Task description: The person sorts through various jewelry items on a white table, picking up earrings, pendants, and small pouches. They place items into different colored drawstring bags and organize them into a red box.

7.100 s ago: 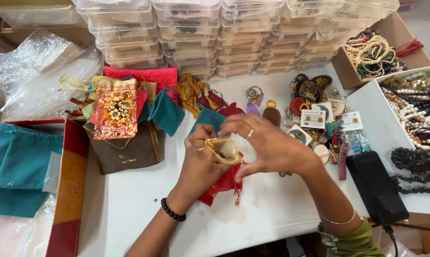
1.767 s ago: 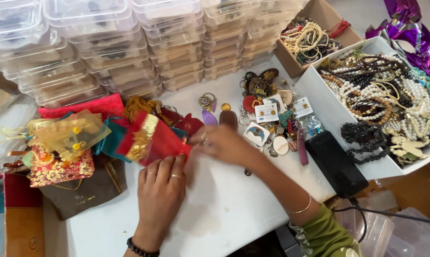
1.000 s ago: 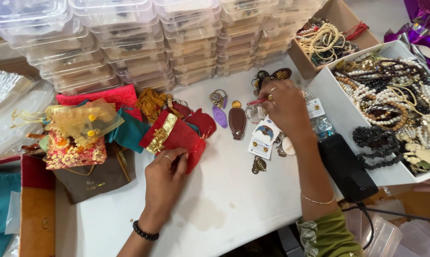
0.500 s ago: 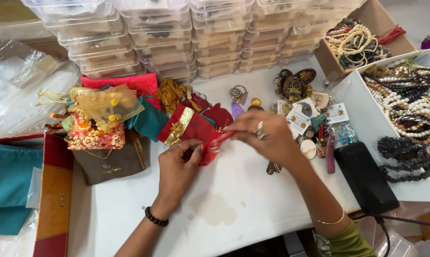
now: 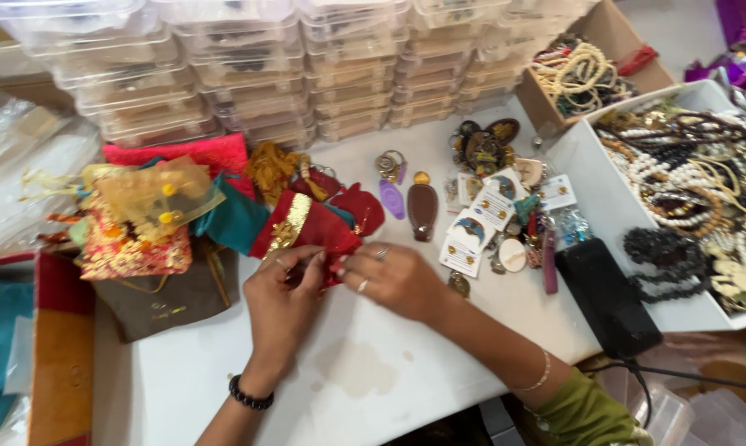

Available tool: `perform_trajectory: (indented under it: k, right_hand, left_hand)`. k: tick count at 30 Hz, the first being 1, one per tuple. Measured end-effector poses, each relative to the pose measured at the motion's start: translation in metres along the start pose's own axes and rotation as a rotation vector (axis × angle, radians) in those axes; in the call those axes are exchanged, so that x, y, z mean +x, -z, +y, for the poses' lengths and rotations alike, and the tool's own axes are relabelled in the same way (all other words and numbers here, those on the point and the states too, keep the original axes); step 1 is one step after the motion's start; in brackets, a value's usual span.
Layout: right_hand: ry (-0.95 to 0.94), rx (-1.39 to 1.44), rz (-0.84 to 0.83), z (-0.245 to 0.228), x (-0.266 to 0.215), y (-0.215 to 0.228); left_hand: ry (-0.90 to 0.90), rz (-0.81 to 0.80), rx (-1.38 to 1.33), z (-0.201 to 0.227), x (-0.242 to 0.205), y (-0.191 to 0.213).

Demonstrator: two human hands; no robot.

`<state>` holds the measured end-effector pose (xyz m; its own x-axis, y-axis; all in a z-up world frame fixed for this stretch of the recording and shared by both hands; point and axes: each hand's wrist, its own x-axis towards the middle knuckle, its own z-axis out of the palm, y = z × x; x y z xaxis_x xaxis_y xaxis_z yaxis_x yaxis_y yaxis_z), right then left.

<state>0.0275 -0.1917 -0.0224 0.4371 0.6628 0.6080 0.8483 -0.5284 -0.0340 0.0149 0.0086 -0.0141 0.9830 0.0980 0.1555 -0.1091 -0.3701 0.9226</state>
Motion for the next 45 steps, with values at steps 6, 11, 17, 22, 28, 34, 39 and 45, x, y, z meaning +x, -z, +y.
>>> perform_trajectory:
  k: [6,11,17,22,28,34,39,45]
  right_hand:
    - [-0.174,0.253,-0.123,0.008,-0.019,-0.038]
    - [-0.614,0.263,0.053,0.053,-0.01,0.01]
    - [-0.668,-0.384,-0.192,0.109,-0.06,0.01]
    - [-0.865,-0.195,-0.277,0.102,-0.048,0.04]
    - [-0.613,-0.003,-0.141,0.125,-0.081,0.038]
    - [-0.751,0.018,-0.231,0.121,-0.062,0.061]
    - [-1.146,0.82,0.274,0.128,-0.07,0.046]
    - [-1.195,1.079,0.205,0.103,-0.041,0.057]
  left_hand:
    - [-0.158,-0.01,0.001,0.002,-0.005,-0.001]
    - [-0.104,-0.03,0.055,0.011,-0.005,0.001]
    - [-0.199,-0.088,0.153,0.0,-0.012,-0.004]
    - [-0.185,-0.003,0.175,-0.02,-0.012,-0.016]
    - [-0.171,0.023,0.195,-0.032,-0.009,-0.017]
    - [-0.098,0.012,0.078,-0.015,-0.01,-0.012]
    - [-0.079,-0.011,0.073,-0.002,-0.01,-0.007]
    - [-0.018,-0.035,0.024,0.001,-0.006,-0.004]
